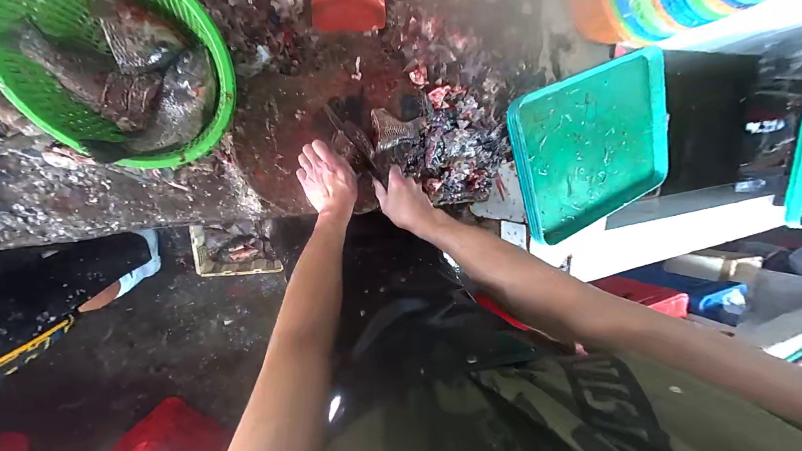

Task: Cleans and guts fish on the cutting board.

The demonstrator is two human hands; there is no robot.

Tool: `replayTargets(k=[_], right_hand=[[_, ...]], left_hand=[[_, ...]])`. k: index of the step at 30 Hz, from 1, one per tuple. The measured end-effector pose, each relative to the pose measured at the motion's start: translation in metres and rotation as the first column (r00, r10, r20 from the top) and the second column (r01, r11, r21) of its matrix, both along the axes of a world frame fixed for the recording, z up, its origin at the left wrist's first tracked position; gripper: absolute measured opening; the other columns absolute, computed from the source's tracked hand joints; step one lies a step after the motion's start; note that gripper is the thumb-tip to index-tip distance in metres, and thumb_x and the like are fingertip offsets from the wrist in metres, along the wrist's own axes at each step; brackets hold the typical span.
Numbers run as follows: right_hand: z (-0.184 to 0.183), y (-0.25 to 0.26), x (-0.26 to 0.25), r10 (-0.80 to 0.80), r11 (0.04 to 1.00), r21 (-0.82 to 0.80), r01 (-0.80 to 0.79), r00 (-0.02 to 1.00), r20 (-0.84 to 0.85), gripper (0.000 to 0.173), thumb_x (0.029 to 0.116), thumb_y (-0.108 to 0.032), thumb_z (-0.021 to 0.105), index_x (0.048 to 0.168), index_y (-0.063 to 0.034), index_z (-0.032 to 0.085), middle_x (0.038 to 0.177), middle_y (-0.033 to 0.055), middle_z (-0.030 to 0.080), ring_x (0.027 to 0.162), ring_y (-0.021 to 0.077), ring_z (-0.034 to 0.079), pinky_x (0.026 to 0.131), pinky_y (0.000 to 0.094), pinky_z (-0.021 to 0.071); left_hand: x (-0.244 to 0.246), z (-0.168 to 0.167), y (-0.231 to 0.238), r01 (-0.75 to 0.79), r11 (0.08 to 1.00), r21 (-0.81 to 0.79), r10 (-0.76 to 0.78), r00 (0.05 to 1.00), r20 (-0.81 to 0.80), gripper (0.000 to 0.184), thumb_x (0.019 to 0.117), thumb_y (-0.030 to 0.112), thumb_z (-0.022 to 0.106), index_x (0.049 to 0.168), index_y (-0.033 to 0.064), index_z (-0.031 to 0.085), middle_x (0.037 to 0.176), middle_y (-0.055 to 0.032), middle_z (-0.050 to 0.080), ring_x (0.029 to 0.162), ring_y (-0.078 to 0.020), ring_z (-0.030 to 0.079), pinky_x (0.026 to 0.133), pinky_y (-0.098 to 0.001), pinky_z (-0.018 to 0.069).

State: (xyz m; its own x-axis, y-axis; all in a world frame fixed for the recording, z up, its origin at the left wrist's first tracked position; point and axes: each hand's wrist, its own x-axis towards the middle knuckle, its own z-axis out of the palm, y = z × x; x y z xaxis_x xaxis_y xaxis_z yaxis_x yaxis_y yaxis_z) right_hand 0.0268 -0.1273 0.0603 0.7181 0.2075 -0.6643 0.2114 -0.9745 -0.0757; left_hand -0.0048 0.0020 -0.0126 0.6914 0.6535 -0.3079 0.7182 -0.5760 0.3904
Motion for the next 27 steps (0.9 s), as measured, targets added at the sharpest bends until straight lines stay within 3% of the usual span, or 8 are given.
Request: replayTargets(k=[2,5,8,16,19,23,25,27], right_hand=[[-0.002,-0.001,0.015,0.023,0.998,0.055,-0.023,1.0,-0.012,0.065,0.1073,-0.056,0.037,0.141,-0.0024,0.048,0.107,0.0237,0.07,0.101,0.0423,0.071,0.082,0.0613,0.0584],[0.038,-0.018,0.008,0.086,0.991,0.107,-0.086,0.996,0.003,0.061,0.1079,-0.055,0.038,0.137,-0.0029,0.051,0.098,0.0225,0.069,0.092,0.0417,0.071,0.075,0.0608,0.0587],[0.068,-0.034,-0.006,0.138,0.99,0.026,-0.137,0.99,-0.012,0.056,0.1082,-0.054,0.037,0.132,-0.005,0.051,0.091,0.0189,0.069,0.087,0.0394,0.072,0.071,0.0584,0.0588],[0.085,-0.011,-0.004,0.128,0.975,-0.16,-0.153,0.98,-0.155,0.056,0.1088,-0.052,0.035,0.129,-0.0016,0.05,0.105,0.022,0.067,0.097,0.0401,0.071,0.077,0.0581,0.0591],[0.06,0.015,0.002,0.091,0.988,-0.113,-0.106,0.987,-0.133,0.059,0.1084,-0.051,0.036,0.131,0.0014,0.05,0.112,0.0242,0.067,0.102,0.0407,0.071,0.081,0.0589,0.0588],[-0.013,0.035,0.009,0.048,0.998,0.051,-0.048,0.999,0.017,0.061,0.1075,-0.053,0.038,0.133,0.0003,0.05,0.108,0.0223,0.069,0.1,0.0403,0.072,0.08,0.0577,0.0597],[-0.02,0.036,0.015,0.071,0.992,0.101,-0.073,0.997,0.022,0.063,0.1075,-0.053,0.037,0.137,0.0006,0.048,0.109,0.0232,0.069,0.101,0.041,0.072,0.082,0.058,0.0594],[0.003,0.022,0.012,0.1,0.991,0.098,-0.096,0.994,-0.041,0.059,0.1079,-0.051,0.037,0.135,-0.0005,0.049,0.108,0.0226,0.069,0.1,0.0403,0.071,0.082,0.0579,0.059]], left_hand=[[0.005,-0.002,0.006,-0.012,1.0,0.022,0.011,0.999,0.038,0.042,0.1068,0.031,0.035,0.128,0.001,0.055,0.134,-0.0217,0.058,0.128,-0.0371,0.057,0.098,-0.0517,0.05],[-0.007,-0.003,0.007,-0.011,1.0,0.004,0.011,0.997,0.079,0.044,0.1078,0.035,0.034,0.127,0.0003,0.054,0.133,-0.0232,0.057,0.127,-0.0389,0.056,0.1,-0.0522,0.0498],[-0.009,-0.007,0.006,-0.017,1.0,0.006,0.017,0.996,0.088,0.044,0.1075,0.034,0.032,0.126,0.0008,0.054,0.133,-0.0233,0.056,0.128,-0.0381,0.056,0.101,-0.0518,0.0483],[-0.006,-0.007,0.004,0.009,0.999,0.042,-0.011,0.998,0.057,0.037,0.1069,0.029,0.034,0.123,0.0042,0.055,0.13,-0.0188,0.058,0.124,-0.0346,0.057,0.095,-0.0496,0.0499],[-0.007,-0.006,0.001,0.013,1.0,0.02,-0.014,0.999,0.044,0.036,0.1049,0.027,0.036,0.125,0.0043,0.054,0.131,-0.0172,0.059,0.126,-0.0333,0.057,0.096,-0.0499,0.0495],[-0.005,-0.006,-0.002,-0.031,0.999,0.014,0.031,0.998,0.046,0.036,0.1044,0.028,0.036,0.125,0.0047,0.054,0.131,-0.0166,0.059,0.127,-0.0323,0.057,0.098,-0.0488,0.0491],[-0.001,-0.007,0.001,-0.043,0.999,0.03,0.042,0.999,0.033,0.038,0.1059,0.029,0.034,0.125,0.0038,0.054,0.131,-0.0169,0.059,0.126,-0.0323,0.058,0.098,-0.0479,0.0491],[-0.007,-0.006,-0.006,-0.039,0.999,0.013,0.039,0.999,0.007,0.039,0.1066,0.029,0.032,0.126,0.004,0.054,0.132,-0.017,0.059,0.126,-0.0325,0.057,0.099,-0.0479,0.0487]])
